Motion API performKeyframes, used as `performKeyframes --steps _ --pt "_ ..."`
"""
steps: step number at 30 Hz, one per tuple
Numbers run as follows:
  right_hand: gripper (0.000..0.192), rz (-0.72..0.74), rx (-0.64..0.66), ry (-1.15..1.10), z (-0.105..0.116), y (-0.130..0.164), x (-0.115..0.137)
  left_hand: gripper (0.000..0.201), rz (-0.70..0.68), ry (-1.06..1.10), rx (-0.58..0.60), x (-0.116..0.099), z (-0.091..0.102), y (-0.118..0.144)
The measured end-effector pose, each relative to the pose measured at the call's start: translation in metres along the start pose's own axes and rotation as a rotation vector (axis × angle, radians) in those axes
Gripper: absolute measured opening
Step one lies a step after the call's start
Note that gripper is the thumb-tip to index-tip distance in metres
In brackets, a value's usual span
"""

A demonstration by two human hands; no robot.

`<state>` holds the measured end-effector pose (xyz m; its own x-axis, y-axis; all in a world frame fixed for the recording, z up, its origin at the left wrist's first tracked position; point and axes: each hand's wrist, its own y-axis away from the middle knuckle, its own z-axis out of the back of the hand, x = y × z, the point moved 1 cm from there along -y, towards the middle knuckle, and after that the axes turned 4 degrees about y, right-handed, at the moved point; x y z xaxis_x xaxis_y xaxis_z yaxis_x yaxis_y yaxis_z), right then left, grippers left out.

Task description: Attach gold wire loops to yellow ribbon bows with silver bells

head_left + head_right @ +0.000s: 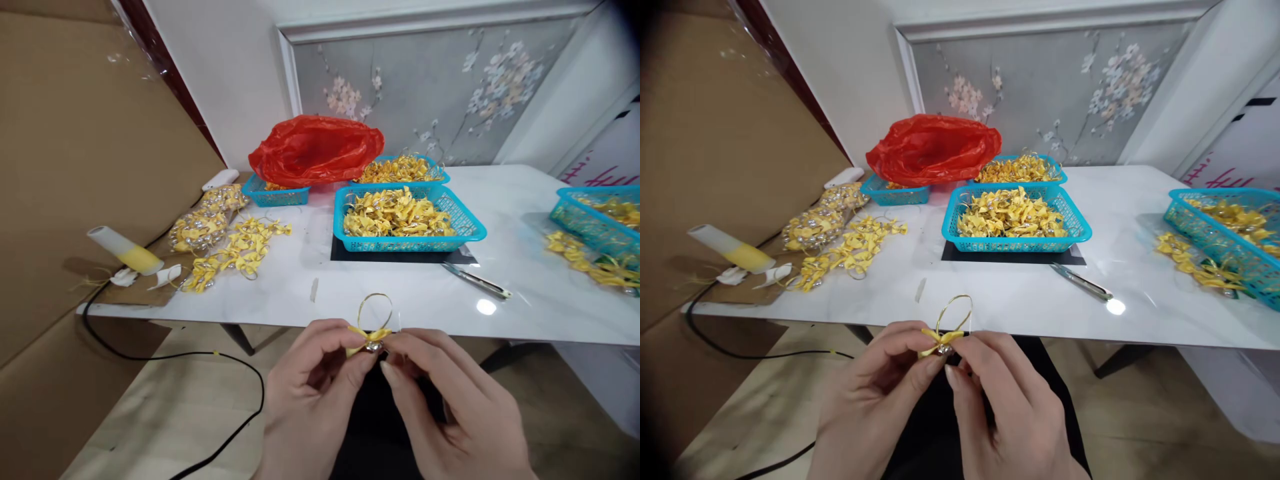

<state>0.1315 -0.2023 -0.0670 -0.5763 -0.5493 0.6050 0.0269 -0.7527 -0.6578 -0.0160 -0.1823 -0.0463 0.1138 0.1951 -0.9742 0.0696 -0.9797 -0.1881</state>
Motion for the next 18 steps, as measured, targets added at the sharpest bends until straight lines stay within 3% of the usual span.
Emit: performKeyframes --steps 5,12,15,18 --pt "0.024 0.082 -0.025 -0.019 -0.003 -0.005 -0.002 0.020 0.074 0.140 0.063 0.003 0.002 -0.002" --pt "0.028 0.064 -0.039 -0.078 0.003 -0.006 0.004 0.014 0.337 0.335 0.126 0.012 0.010 0.002" --pt "0.029 0.010 -0.054 -0.085 0.005 -0.001 0.001 0.017 0.364 0.343 0.107 0.011 0.012 0.004" --pt "0.027 0.041 0.025 -0.053 0.004 0.001 -0.003 0.016 0.351 0.347 0.122 0.009 0.011 0.004"
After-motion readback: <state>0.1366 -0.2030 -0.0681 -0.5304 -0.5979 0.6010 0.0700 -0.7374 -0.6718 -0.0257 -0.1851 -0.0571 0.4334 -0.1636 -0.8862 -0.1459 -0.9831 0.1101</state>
